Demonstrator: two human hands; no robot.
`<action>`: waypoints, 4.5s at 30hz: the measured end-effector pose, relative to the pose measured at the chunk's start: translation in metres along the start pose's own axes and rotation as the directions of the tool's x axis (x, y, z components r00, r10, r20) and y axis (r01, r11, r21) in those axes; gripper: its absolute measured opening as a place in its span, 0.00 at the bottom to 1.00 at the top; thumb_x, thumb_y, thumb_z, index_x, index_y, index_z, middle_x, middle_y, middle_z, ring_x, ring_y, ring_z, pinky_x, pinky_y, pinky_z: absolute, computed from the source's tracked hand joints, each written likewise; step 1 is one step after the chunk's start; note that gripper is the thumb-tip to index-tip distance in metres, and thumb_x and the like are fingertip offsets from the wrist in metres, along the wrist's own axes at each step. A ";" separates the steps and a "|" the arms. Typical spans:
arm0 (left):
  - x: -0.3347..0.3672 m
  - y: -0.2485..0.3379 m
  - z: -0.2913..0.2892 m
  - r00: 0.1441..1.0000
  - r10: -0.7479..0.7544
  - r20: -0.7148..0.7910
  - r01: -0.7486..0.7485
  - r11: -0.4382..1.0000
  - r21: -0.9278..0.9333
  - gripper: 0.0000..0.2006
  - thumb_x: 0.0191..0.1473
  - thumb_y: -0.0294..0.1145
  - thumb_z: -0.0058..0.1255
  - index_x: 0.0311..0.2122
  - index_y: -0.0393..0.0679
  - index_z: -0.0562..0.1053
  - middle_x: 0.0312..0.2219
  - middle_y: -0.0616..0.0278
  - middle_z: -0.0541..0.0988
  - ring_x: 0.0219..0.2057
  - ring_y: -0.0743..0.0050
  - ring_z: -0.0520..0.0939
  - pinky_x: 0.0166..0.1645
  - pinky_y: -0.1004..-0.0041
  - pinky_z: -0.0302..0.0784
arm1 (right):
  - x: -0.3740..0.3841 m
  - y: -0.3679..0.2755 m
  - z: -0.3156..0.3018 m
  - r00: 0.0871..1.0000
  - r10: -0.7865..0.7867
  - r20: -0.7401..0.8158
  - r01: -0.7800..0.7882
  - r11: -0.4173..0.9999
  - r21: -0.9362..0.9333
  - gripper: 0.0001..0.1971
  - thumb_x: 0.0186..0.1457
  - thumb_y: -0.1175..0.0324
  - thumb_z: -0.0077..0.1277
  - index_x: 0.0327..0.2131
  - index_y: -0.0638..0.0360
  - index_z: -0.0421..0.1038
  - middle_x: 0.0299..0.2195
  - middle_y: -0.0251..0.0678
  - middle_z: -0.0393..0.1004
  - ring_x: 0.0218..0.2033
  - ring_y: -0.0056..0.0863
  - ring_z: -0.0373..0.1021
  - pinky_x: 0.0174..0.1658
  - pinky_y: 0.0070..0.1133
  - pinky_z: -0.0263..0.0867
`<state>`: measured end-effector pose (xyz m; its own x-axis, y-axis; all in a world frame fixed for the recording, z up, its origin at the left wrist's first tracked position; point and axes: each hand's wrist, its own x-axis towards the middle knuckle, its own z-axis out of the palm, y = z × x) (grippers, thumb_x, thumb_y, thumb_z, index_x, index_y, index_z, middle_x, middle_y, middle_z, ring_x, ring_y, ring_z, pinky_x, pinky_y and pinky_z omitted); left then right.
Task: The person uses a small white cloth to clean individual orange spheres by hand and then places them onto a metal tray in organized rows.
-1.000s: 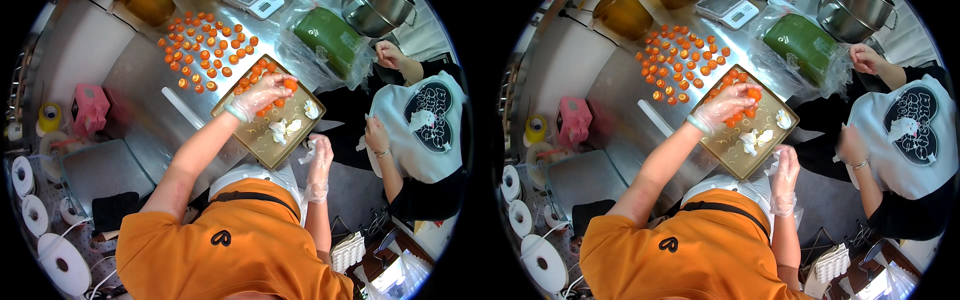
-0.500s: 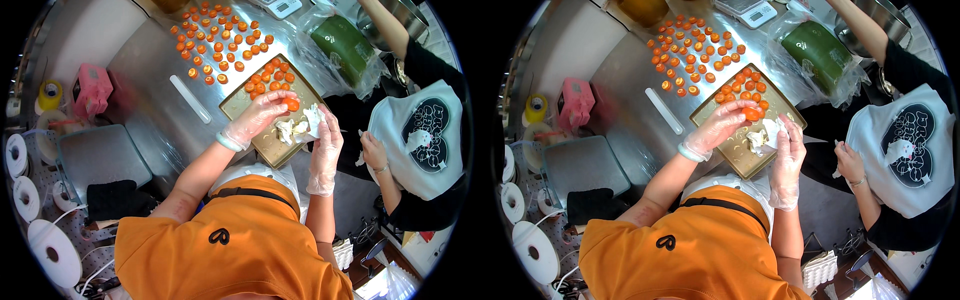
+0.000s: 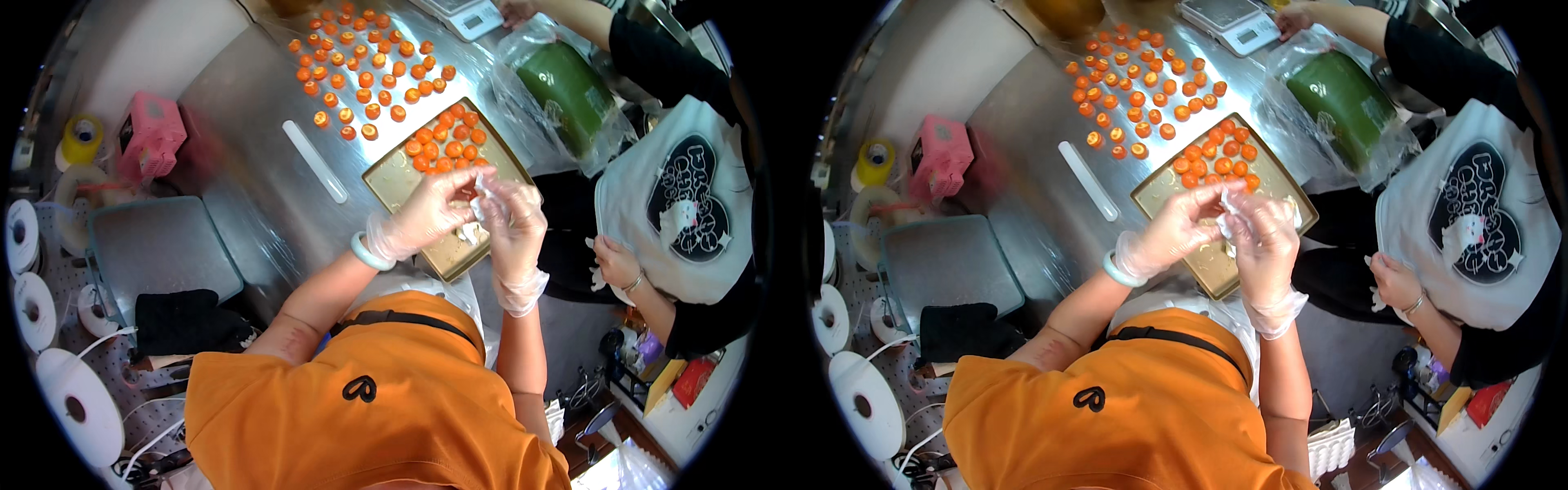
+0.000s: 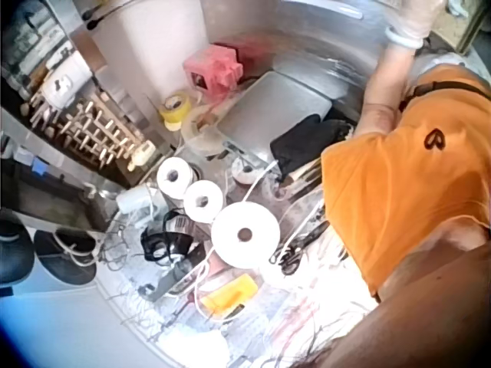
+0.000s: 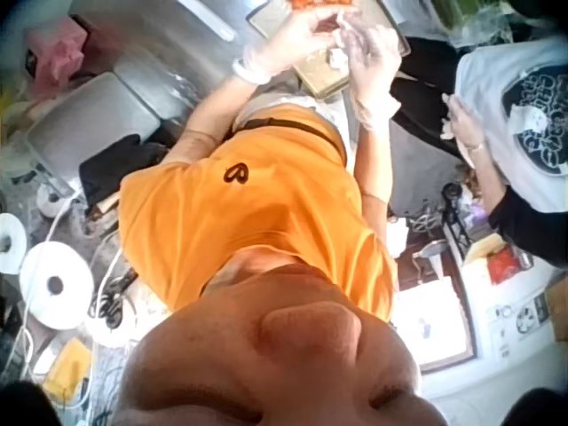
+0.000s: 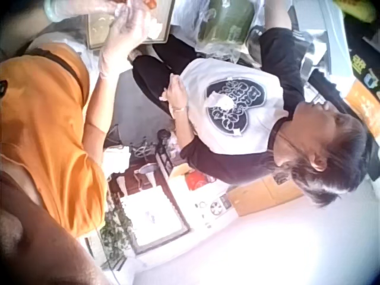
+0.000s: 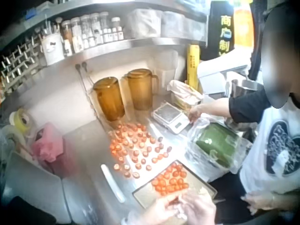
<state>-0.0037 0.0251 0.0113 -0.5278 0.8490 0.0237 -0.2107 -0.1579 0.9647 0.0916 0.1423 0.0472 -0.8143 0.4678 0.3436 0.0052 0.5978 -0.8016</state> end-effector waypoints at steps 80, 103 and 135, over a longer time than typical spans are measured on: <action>-0.005 -0.006 -0.025 0.902 -0.360 0.238 0.414 0.879 -0.238 0.37 0.45 0.25 0.60 0.60 0.36 0.56 0.45 0.62 0.71 0.45 0.78 0.73 0.50 0.76 0.69 | 0.009 0.039 0.033 0.992 0.004 -0.125 0.031 0.961 0.275 0.13 0.46 0.84 0.53 0.38 0.65 0.71 0.36 0.42 0.73 0.38 0.35 0.71 0.41 0.25 0.68; -0.038 -0.001 -0.030 0.895 -0.300 0.330 0.430 0.775 -0.463 0.45 0.44 0.29 0.63 0.64 0.40 0.49 0.43 0.62 0.73 0.41 0.79 0.74 0.49 0.77 0.69 | -0.007 0.027 0.027 0.956 0.264 -0.124 -0.230 0.944 0.238 0.14 0.55 0.66 0.55 0.22 0.64 0.67 0.13 0.31 0.64 0.14 0.17 0.59 0.19 0.20 0.56; 0.013 -0.104 -0.392 0.508 0.404 -0.760 0.456 0.623 0.636 0.16 0.43 0.23 0.61 0.40 0.35 0.75 0.36 0.55 0.79 0.36 0.68 0.80 0.44 0.72 0.76 | -0.072 0.056 -0.004 0.844 0.535 -0.039 -0.537 0.843 -0.039 0.07 0.51 0.73 0.55 0.26 0.65 0.68 0.24 0.42 0.75 0.26 0.32 0.71 0.33 0.24 0.65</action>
<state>-0.3106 -0.1451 -0.1917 -0.9791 -0.0155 0.2028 0.1516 0.6093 0.7783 0.1529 0.1443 -0.0205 -0.6617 0.7400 -0.1202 0.4641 0.2784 -0.8409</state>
